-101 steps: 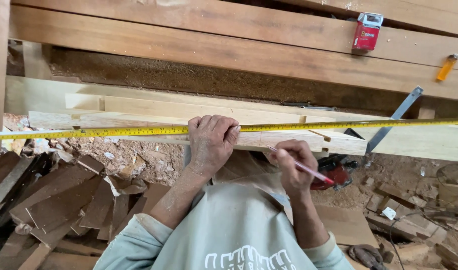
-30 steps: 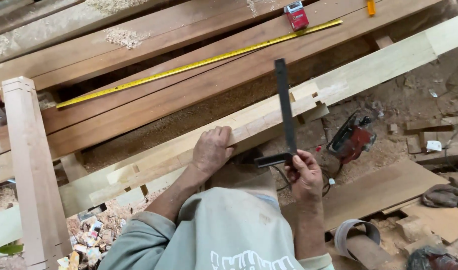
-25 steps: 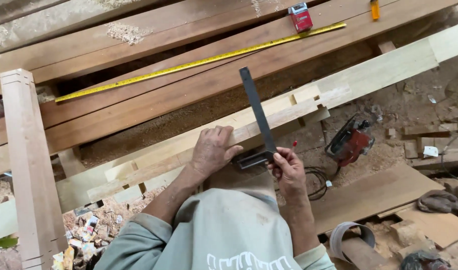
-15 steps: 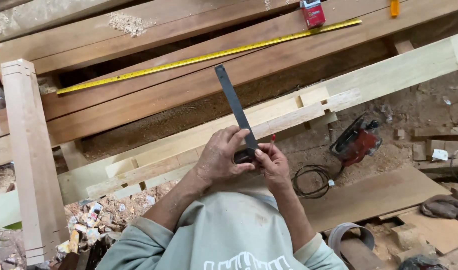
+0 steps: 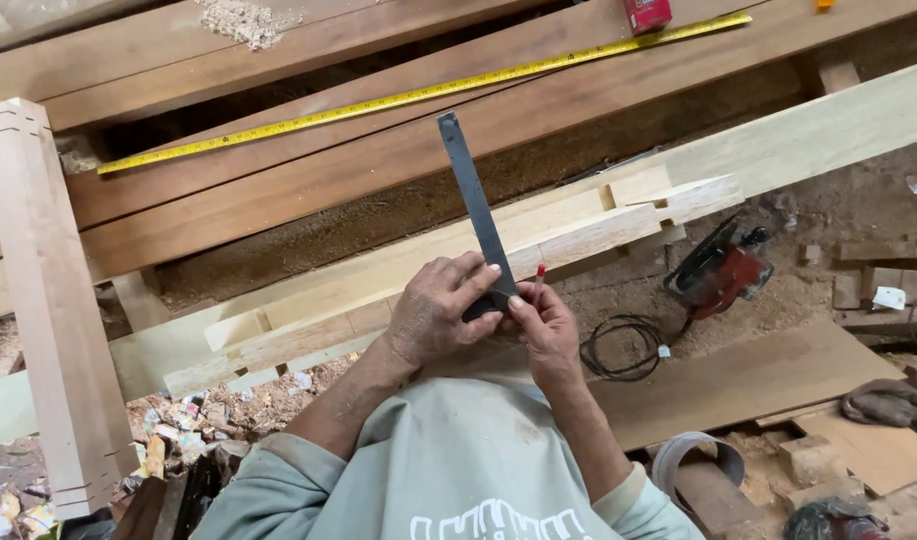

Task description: Measuring and marking wood planks using a tape measure, pencil, and square for woodworking.

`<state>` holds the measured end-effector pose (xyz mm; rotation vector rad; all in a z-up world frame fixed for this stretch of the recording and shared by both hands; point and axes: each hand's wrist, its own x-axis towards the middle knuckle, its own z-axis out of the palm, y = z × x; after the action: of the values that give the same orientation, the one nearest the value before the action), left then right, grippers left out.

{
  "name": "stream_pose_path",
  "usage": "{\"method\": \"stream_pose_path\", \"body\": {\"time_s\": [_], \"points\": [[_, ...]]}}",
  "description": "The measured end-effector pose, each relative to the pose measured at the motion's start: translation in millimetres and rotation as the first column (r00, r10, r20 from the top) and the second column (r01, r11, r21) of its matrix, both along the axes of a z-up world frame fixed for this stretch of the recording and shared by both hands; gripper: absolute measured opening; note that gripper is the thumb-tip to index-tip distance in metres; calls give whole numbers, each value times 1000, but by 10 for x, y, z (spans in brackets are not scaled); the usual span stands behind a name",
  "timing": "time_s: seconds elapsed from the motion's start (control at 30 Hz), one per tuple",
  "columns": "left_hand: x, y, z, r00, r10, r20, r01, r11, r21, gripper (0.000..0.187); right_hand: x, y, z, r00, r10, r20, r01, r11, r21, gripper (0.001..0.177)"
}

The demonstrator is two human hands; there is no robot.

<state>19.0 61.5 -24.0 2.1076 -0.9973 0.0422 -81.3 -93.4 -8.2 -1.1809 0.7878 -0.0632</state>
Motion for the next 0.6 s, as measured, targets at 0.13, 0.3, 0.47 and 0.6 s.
{"method": "stream_pose_path", "body": {"time_s": [0.13,0.3,0.47,0.6], "points": [[-8,-7,-64,1000,11,23,-11,1000,-1,58,28,5,80,1000,15,-8,-16,1000,-15,19],[22,-2,-7,1000,-1,5,1,1000,-15,56,6,-22,36,999,29,-13,-29,1000,-4,18],[26,-17,33,1000,4,0,-4,1000,-13,56,47,-32,137,999,44,-16,-44,999,-14,18],[33,-27,55,1000,11,-5,-11,999,-30,54,-4,-65,2,998,56,4,-56,998,-13,18]]}}
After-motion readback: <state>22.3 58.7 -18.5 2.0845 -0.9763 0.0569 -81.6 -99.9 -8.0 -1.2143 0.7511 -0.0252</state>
